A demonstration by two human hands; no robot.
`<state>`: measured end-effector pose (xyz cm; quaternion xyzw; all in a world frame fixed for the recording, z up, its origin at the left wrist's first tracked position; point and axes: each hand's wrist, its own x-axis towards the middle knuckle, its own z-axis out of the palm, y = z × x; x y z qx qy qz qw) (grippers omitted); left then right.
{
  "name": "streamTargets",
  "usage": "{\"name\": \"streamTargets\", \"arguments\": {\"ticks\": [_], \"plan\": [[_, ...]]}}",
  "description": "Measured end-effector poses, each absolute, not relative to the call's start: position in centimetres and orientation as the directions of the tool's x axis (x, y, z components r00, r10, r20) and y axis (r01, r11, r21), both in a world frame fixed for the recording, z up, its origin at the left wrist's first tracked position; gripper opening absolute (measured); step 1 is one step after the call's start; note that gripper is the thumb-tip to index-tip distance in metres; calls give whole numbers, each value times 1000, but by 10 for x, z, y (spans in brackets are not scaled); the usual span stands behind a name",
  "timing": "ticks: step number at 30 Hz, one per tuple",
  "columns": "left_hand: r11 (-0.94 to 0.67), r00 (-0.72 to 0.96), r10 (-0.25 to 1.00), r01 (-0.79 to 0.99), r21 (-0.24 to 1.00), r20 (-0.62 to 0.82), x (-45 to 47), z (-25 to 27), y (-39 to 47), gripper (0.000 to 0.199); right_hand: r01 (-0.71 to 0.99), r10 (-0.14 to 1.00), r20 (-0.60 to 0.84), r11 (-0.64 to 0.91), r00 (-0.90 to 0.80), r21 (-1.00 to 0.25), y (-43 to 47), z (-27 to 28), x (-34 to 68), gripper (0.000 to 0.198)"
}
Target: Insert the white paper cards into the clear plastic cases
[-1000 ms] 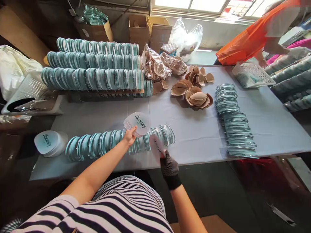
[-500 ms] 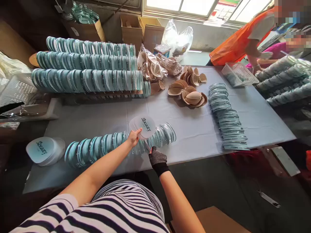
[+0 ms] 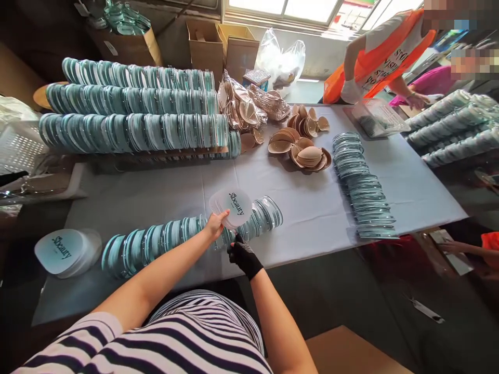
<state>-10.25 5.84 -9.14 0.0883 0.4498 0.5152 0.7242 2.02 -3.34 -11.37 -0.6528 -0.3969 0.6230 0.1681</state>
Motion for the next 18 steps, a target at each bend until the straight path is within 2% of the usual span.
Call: {"name": "streamTargets", "arguments": {"ticks": [3, 7, 10, 12, 14, 16, 18], "plan": [[461, 71, 828, -649, 605, -556, -101, -92, 54, 29, 221, 657, -741, -709, -137, -670, -25, -113, 16, 28], [424, 49, 848, -661, 619, -528, -99, -94, 50, 37, 454, 478, -865, -744, -151, -490, -6, -109, 15, 32], [399, 31, 863, -654, 643, -504, -97, -98, 48, 40, 497, 464, -857, -702, -225, -510, 1, -98, 24, 30], [381, 17, 875, -640, 667, -484, -95, -101, 48, 43, 569, 547, -815, -616, -188, -545, 2, -88, 33, 29], [375, 8, 880, -624, 685, -474, -93, -102, 49, 46, 713, 689, -722, -478, -59, -514, 2, -76, 45, 29], [362, 9, 891, -618, 698, -454, -92, -102, 50, 49, 776, 855, -510, -383, 93, -501, 6, -66, 57, 30], [350, 20, 903, -614, 708, -429, -94, -99, 48, 49, 739, 932, -274, -356, 236, -572, 11, -57, 66, 41]]}}
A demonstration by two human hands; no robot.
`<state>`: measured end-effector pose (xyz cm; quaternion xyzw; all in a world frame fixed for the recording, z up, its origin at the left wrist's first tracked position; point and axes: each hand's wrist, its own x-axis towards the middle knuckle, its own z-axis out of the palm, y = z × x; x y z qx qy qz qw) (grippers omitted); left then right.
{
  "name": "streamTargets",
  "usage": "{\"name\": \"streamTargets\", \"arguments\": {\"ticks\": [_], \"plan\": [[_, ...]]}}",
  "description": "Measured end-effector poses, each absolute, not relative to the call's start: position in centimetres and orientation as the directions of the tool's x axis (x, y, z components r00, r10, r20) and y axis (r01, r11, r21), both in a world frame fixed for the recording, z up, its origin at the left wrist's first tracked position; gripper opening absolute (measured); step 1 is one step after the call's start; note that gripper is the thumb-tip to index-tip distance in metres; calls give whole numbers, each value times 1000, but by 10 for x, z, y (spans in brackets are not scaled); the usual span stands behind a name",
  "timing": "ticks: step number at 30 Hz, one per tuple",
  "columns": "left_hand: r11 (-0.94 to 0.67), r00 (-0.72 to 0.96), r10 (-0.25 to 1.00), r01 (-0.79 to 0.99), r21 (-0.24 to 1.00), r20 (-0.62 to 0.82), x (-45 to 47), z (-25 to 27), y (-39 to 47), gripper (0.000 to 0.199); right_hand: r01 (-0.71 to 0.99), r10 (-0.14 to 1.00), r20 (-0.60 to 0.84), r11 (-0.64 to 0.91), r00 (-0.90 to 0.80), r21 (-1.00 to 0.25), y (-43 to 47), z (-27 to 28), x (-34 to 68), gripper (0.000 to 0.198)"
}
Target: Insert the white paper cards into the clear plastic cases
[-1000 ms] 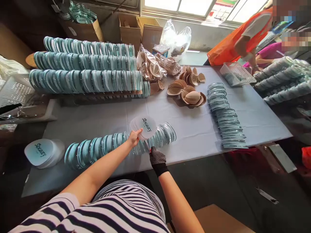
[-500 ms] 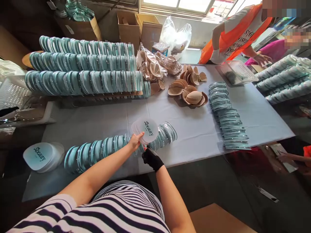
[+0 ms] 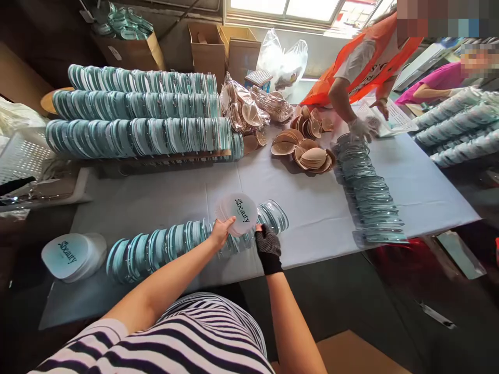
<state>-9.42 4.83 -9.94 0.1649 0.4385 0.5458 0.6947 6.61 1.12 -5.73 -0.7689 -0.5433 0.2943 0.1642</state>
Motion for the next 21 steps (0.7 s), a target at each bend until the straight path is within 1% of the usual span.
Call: {"name": "streamTargets", "arguments": {"ticks": [2, 4, 7, 8, 9, 11, 12, 13, 14, 15, 16, 18, 19, 21], "plan": [[355, 34, 906, -605, 713, -422, -99, -97, 44, 49, 712, 948, -107, -297, 300, -636, 15, -51, 66, 51], [359, 12, 898, -599, 716, -441, -105, -96, 38, 48, 734, 969, 5, -183, 246, -654, 15, -48, 52, 57], [366, -22, 884, -589, 720, -467, -114, -96, 30, 48, 747, 975, 188, 38, 118, -664, 8, -48, 16, 51], [370, -14, 884, -591, 717, -468, -116, -96, 28, 47, 716, 977, 190, 65, 97, -695, 5, -48, 5, 48], [372, -1, 885, -599, 709, -465, -119, -95, 28, 46, 668, 985, 145, 43, 98, -743, 3, -49, -3, 46], [360, 6, 886, -639, 679, -464, -123, -93, 30, 43, 558, 981, -18, -124, 192, -821, -4, -51, -6, 45], [349, -14, 878, -663, 662, -478, -125, -91, 33, 41, 525, 958, -91, -227, 273, -820, -11, -51, -2, 46], [342, -42, 864, -684, 645, -502, -128, -89, 37, 38, 524, 928, -133, -310, 349, -793, -20, -51, 6, 46], [342, -62, 846, -698, 629, -529, -131, -88, 41, 36, 562, 908, -141, -360, 395, -745, -33, -51, 15, 46], [344, -79, 829, -709, 615, -554, -134, -87, 45, 34, 631, 907, -133, -377, 400, -678, -49, -52, 24, 46], [351, -85, 813, -717, 602, -575, -137, -86, 49, 34, 716, 926, -133, -360, 354, -598, -67, -53, 31, 44], [372, -72, 796, -724, 581, -600, -141, -86, 54, 36, 843, 957, -202, -281, 209, -459, -102, -56, 38, 39], [382, -60, 794, -724, 574, -604, -142, -86, 56, 38, 883, 956, -256, -242, 144, -403, -115, -58, 36, 37], [387, -46, 801, -720, 576, -596, -142, -88, 56, 42, 932, 929, -362, -196, 77, -304, -127, -62, 25, 35]]}}
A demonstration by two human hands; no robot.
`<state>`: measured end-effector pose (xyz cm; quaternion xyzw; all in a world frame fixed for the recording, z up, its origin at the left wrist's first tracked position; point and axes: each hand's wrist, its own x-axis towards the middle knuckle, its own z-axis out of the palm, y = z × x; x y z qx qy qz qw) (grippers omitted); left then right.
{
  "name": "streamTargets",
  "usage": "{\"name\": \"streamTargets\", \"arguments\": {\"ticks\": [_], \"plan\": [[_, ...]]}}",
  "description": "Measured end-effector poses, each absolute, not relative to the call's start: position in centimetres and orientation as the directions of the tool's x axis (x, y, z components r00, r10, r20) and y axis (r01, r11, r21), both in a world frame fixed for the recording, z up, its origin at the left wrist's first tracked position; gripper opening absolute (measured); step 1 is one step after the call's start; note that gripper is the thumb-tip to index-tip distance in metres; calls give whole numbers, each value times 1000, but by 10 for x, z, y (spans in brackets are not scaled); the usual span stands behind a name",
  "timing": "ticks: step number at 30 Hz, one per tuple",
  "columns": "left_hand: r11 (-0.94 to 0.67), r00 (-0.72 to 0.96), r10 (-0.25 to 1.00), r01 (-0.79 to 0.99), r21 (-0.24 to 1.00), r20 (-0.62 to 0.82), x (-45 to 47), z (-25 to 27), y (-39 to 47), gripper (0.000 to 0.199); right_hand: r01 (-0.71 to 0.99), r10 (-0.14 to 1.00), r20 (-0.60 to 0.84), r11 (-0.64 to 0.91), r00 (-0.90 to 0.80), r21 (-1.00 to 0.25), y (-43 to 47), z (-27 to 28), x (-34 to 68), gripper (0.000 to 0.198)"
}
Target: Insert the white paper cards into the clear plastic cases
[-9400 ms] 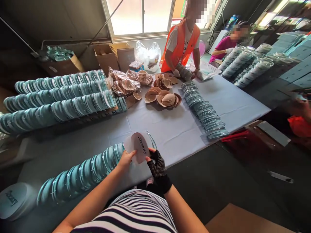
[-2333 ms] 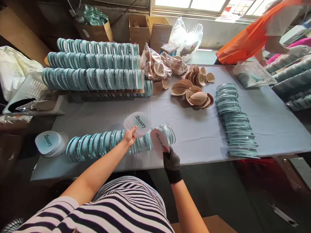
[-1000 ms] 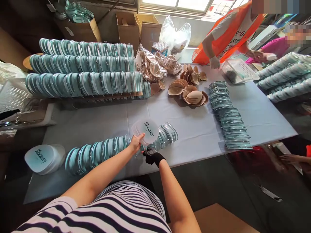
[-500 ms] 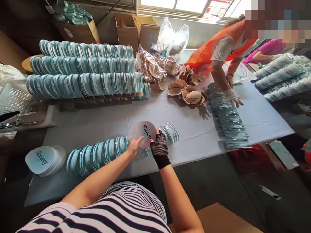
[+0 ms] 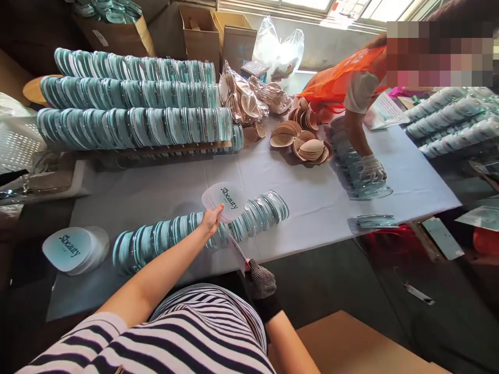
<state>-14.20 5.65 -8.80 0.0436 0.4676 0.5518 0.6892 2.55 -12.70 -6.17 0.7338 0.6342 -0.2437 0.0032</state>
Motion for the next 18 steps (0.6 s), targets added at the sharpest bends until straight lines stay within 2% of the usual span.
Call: {"name": "streamTargets", "arguments": {"ticks": [2, 5, 9, 14, 18], "plan": [[383, -47, 815, -705, 596, -578, -140, -90, 55, 43, 960, 899, -428, -194, 91, -202, -123, -61, 14, 33], [392, -50, 819, -680, 620, -572, -138, -92, 54, 42, 975, 897, -427, -187, 119, -122, -110, -53, 7, 31], [391, -37, 825, -684, 616, -565, -135, -93, 54, 42, 979, 908, -413, -145, 74, -142, -105, -45, 10, 30], [348, -85, 837, -681, 645, -541, -135, -92, 60, 39, 970, 879, -470, -179, 82, -165, -99, -41, 3, 29], [337, -98, 823, -710, 618, -560, -138, -89, 64, 35, 970, 853, -517, -181, 72, -164, -94, -44, -1, 29]]}}
